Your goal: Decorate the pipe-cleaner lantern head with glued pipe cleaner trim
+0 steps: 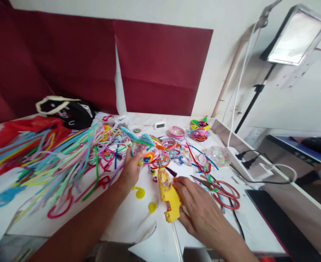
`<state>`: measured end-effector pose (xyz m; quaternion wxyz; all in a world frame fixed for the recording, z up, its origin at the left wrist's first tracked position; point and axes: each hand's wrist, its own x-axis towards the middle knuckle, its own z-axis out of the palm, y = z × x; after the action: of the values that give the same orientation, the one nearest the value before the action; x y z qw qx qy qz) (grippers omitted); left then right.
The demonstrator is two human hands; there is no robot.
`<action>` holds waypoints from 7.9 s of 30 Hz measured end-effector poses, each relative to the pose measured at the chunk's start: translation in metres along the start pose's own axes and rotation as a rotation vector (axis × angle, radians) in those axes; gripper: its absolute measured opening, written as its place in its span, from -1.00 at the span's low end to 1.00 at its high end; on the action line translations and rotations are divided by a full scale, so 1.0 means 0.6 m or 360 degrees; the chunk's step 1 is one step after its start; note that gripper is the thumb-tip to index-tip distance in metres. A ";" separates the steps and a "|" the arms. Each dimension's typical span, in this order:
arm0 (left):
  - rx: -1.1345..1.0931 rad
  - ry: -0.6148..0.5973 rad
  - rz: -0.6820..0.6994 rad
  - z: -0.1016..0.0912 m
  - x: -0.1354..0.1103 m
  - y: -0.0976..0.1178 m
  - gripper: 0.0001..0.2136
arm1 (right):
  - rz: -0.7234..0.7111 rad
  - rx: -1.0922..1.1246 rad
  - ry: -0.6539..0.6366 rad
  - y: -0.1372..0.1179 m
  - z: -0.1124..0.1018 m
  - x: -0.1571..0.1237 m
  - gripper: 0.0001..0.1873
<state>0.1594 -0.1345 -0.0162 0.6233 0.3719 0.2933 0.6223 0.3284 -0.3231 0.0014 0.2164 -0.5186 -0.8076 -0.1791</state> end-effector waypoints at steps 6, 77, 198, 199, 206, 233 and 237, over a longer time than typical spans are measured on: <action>0.0083 0.0012 -0.0036 0.000 -0.003 0.002 -0.44 | 0.0065 0.0200 0.0156 0.000 0.011 0.048 -0.73; 0.0200 -0.0018 -0.0055 0.005 -0.016 0.008 -0.39 | 0.0269 0.0186 0.0162 0.018 0.048 0.068 -0.82; 0.0012 -0.0154 -0.0060 0.011 -0.032 0.000 -0.44 | 0.0520 0.0558 0.0387 -0.023 0.109 0.132 -0.48; 0.0005 -0.0181 -0.0064 0.010 -0.031 0.000 -0.45 | 0.0526 0.0554 0.0392 -0.022 0.108 0.131 -0.48; -0.0014 -0.0265 -0.0113 0.014 -0.035 0.005 -0.49 | 0.0573 0.0577 0.0426 -0.014 0.104 0.129 -0.52; -0.0051 -0.0417 -0.0162 0.016 -0.048 0.003 -0.54 | 0.0657 0.0662 0.0807 0.020 0.117 0.122 -0.53; -0.0087 -0.0456 -0.0196 0.013 -0.047 -0.001 -0.49 | 0.0685 0.0663 0.0812 0.020 0.119 0.122 -0.54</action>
<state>0.1649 -0.1630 -0.0153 0.7056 0.4209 0.2066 0.5313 0.3009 -0.2259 -0.0187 0.5435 -0.5599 -0.6196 -0.0851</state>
